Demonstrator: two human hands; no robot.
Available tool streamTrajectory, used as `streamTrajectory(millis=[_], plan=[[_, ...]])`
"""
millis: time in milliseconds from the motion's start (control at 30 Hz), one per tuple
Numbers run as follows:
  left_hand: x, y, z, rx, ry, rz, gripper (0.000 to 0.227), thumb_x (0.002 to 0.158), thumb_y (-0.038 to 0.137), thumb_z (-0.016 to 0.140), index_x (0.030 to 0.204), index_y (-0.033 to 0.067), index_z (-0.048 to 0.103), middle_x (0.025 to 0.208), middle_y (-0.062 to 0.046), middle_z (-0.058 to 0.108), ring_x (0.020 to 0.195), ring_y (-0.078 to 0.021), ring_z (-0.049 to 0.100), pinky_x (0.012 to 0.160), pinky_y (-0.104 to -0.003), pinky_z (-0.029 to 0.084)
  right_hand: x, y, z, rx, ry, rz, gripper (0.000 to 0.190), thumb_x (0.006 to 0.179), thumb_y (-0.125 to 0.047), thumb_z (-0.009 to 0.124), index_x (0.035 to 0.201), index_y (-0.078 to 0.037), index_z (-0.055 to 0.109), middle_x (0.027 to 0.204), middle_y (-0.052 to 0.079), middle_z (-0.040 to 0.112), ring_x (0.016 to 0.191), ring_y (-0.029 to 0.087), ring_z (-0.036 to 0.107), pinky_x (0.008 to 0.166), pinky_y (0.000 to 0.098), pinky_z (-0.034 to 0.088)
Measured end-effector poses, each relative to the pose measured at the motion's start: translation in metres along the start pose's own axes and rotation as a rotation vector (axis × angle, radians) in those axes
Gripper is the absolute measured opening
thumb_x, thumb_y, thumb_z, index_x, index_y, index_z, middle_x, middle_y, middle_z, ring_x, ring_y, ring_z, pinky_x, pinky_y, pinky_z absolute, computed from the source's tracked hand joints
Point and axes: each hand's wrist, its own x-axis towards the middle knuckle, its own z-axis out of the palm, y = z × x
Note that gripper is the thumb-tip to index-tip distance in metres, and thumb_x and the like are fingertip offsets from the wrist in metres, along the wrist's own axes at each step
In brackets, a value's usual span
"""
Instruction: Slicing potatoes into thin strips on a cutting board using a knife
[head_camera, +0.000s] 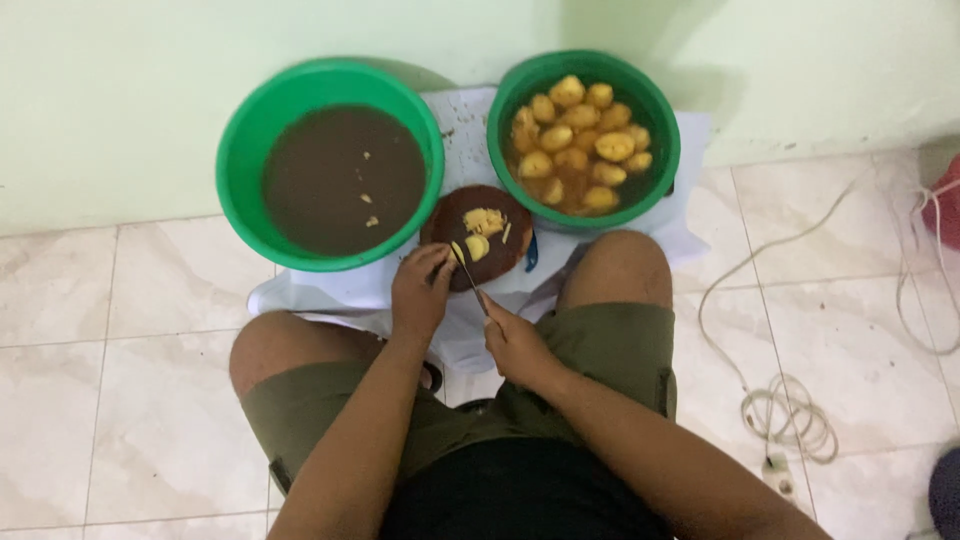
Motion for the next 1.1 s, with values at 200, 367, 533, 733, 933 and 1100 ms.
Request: streamTrajectory(millis=[200, 367, 533, 733, 933, 1100], plan=[[0.001, -0.001, 0.003, 0.031, 0.023, 0.009, 0.021, 0.099, 0.015, 0.073, 0.117, 0.0055, 0.077, 0.116, -0.011, 0.077, 0.111, -0.0311, 0.072, 0.1, -0.044, 0.053, 0.013, 0.036, 0.005, 0.022, -0.023, -0.019, 0.052, 0.104, -0.01, 0.036, 0.155, -0.013, 0.038, 0.061, 0.008, 0.065, 0.046, 0.014, 0.057, 0.043, 0.0233, 0.051], [-0.001, 0.001, 0.005, 0.022, 0.041, -0.039, 0.021, 0.098, 0.017, 0.074, 0.117, 0.0083, 0.077, 0.116, -0.009, 0.077, 0.112, -0.0302, 0.071, 0.102, -0.044, 0.053, 0.009, 0.026, 0.0, 0.053, -0.046, -0.025, 0.051, 0.104, -0.012, 0.035, 0.155, -0.014, 0.039, 0.061, 0.009, 0.063, 0.047, 0.014, 0.056, 0.044, 0.0233, 0.05], [0.004, 0.011, 0.006, 0.08, 0.086, 0.006, 0.024, 0.091, 0.018, 0.071, 0.11, 0.0033, 0.076, 0.117, -0.004, 0.075, 0.105, -0.0245, 0.068, 0.092, -0.033, 0.052, 0.008, 0.016, -0.003, 0.013, -0.045, -0.032, 0.05, 0.101, -0.014, 0.045, 0.15, -0.011, 0.048, 0.069, 0.002, 0.058, 0.059, 0.013, 0.047, 0.055, 0.0273, 0.043], [0.001, 0.014, -0.003, 0.096, 0.036, -0.051, 0.022, 0.09, 0.014, 0.07, 0.11, 0.0067, 0.074, 0.115, -0.003, 0.075, 0.103, -0.0248, 0.068, 0.089, -0.035, 0.053, 0.016, 0.029, -0.005, 0.015, -0.138, -0.009, 0.052, 0.102, -0.013, 0.04, 0.154, -0.014, 0.045, 0.064, 0.0, 0.052, 0.056, 0.01, 0.04, 0.053, 0.0276, 0.036], [0.001, 0.013, 0.0, 0.069, -0.021, -0.066, 0.025, 0.092, 0.024, 0.066, 0.11, 0.0088, 0.074, 0.114, -0.004, 0.076, 0.102, -0.0256, 0.069, 0.089, -0.035, 0.053, 0.036, 0.088, -0.005, 0.022, -0.091, 0.04, 0.048, 0.101, -0.018, 0.048, 0.149, -0.015, 0.051, 0.076, -0.001, 0.063, 0.062, 0.009, 0.051, 0.06, 0.024, 0.045], [0.003, 0.005, 0.002, 0.103, -0.079, -0.116, 0.023, 0.092, 0.022, 0.066, 0.113, 0.0132, 0.072, 0.118, 0.003, 0.074, 0.107, -0.0199, 0.066, 0.095, -0.033, 0.051, 0.061, 0.17, 0.014, 0.018, 0.125, -0.203, 0.049, 0.092, -0.014, 0.056, 0.141, -0.012, 0.059, 0.102, 0.0, 0.081, 0.079, 0.007, 0.072, 0.072, 0.0165, 0.056]])
